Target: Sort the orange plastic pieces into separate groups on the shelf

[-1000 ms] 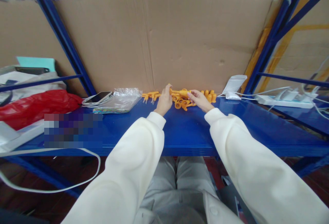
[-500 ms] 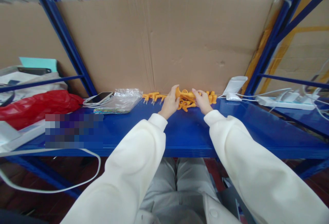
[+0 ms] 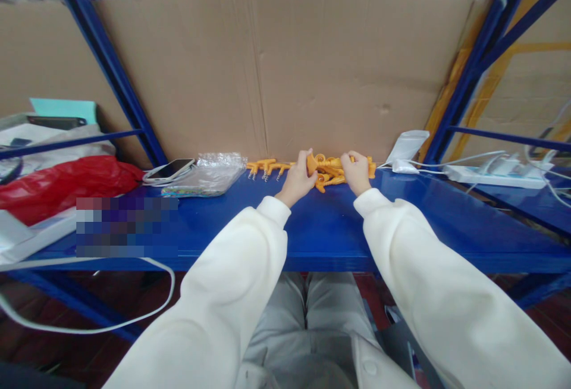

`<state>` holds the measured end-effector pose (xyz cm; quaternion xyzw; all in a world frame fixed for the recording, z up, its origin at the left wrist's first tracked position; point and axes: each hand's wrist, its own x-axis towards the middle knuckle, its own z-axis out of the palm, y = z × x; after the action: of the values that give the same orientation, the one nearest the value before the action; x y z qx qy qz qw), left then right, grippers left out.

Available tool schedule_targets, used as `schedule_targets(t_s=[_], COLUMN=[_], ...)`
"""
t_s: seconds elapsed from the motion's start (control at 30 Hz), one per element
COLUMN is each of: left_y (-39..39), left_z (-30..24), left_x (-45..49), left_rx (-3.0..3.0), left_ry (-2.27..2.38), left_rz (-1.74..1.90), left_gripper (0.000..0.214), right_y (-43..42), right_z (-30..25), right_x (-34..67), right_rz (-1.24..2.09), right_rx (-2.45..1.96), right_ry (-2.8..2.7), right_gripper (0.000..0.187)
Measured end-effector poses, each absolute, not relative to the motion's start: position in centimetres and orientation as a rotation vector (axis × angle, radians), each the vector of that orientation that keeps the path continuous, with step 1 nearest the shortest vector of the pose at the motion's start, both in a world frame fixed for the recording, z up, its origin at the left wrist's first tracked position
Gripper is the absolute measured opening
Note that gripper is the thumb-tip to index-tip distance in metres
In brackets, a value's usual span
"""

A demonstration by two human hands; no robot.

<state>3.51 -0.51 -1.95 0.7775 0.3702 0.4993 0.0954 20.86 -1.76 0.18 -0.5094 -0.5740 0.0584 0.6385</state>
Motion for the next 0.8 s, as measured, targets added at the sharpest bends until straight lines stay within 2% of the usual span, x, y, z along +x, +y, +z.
schedule_targets(t_s=[0.33,0.8], left_y=[0.0,-3.5], left_z=[-1.8,1.6], left_x=[3.7,3.0], left_rx=[2.136,1.712], left_ry=[1.066,1.209], left_rz=[1.381,0.977], left_gripper=[0.058,0.044], right_y=[-1.8,-1.8], right_z=[0.1,0.0], right_x=[20.8,20.5], right_rz=[0.126,0.027], right_rx=[-1.174,-1.242], right_ry=[-1.332,-1.509], right_gripper=[0.031,0.032])
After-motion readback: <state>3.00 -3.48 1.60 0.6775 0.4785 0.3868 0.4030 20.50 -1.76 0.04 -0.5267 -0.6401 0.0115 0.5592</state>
